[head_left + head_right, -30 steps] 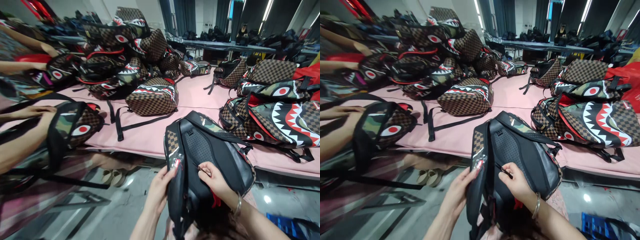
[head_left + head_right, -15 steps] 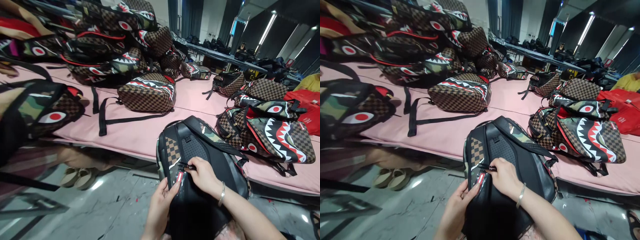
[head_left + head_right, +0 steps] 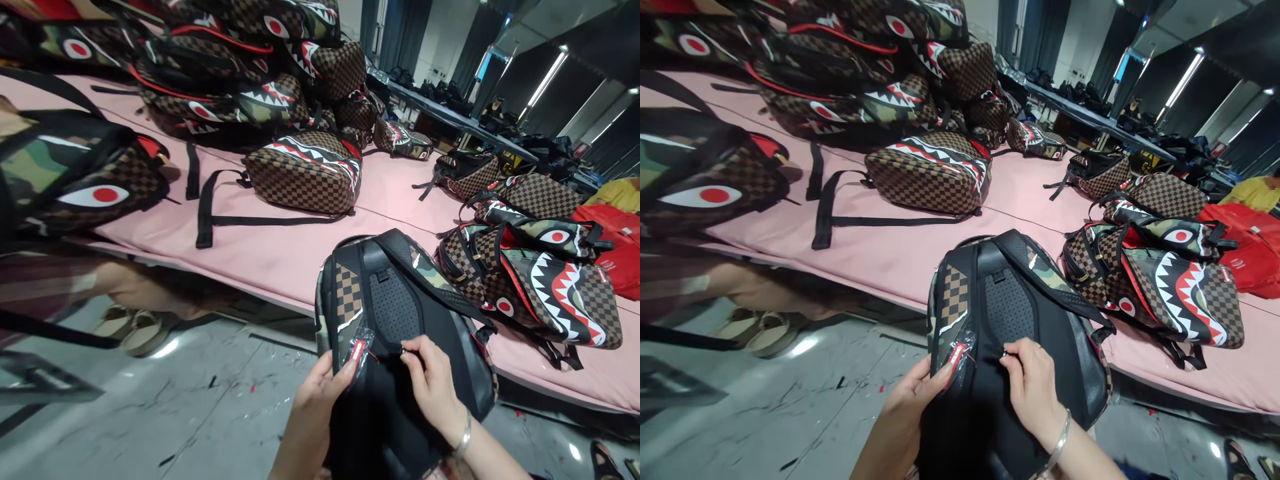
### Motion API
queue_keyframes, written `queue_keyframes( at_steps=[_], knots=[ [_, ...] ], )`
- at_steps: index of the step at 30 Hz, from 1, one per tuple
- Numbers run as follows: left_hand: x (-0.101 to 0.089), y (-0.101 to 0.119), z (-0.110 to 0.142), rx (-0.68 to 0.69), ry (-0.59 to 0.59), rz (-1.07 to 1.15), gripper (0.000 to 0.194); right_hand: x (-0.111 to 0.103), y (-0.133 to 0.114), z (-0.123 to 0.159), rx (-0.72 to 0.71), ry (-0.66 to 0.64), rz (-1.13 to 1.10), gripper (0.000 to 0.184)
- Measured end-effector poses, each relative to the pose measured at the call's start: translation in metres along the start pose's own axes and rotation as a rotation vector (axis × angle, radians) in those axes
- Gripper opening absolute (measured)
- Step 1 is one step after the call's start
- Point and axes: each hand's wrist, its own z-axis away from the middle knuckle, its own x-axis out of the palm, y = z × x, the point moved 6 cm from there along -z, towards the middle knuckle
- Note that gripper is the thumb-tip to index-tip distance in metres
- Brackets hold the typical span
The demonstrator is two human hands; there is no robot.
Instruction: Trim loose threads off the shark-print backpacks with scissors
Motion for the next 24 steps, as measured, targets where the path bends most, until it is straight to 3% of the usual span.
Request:
queue_keyframes(
  at_steps=[3,9,20,24],
  knots=[
    [0.001,0.000,-0.001,0.025,-0.014,0.006,0.040,0.002,-0.006,0.004,-0.082,0.028,0.101,0.010],
    [0.000,0.002,0.000,0.053,-0.016,-0.009,0.038,0.015,-0.010,-0.006,-0.147,-0.049,0.141,0.011],
    [0.004,0.004,0.005,0.093,-0.016,-0.037,0.035,0.017,-0.007,-0.010,-0.080,-0.069,0.066,0.010],
    [0.000,0.001,0.001,0.082,-0.028,-0.005,0.036,0.013,-0.002,-0.010,0.030,-0.060,-0.030,0.009]
  ],
)
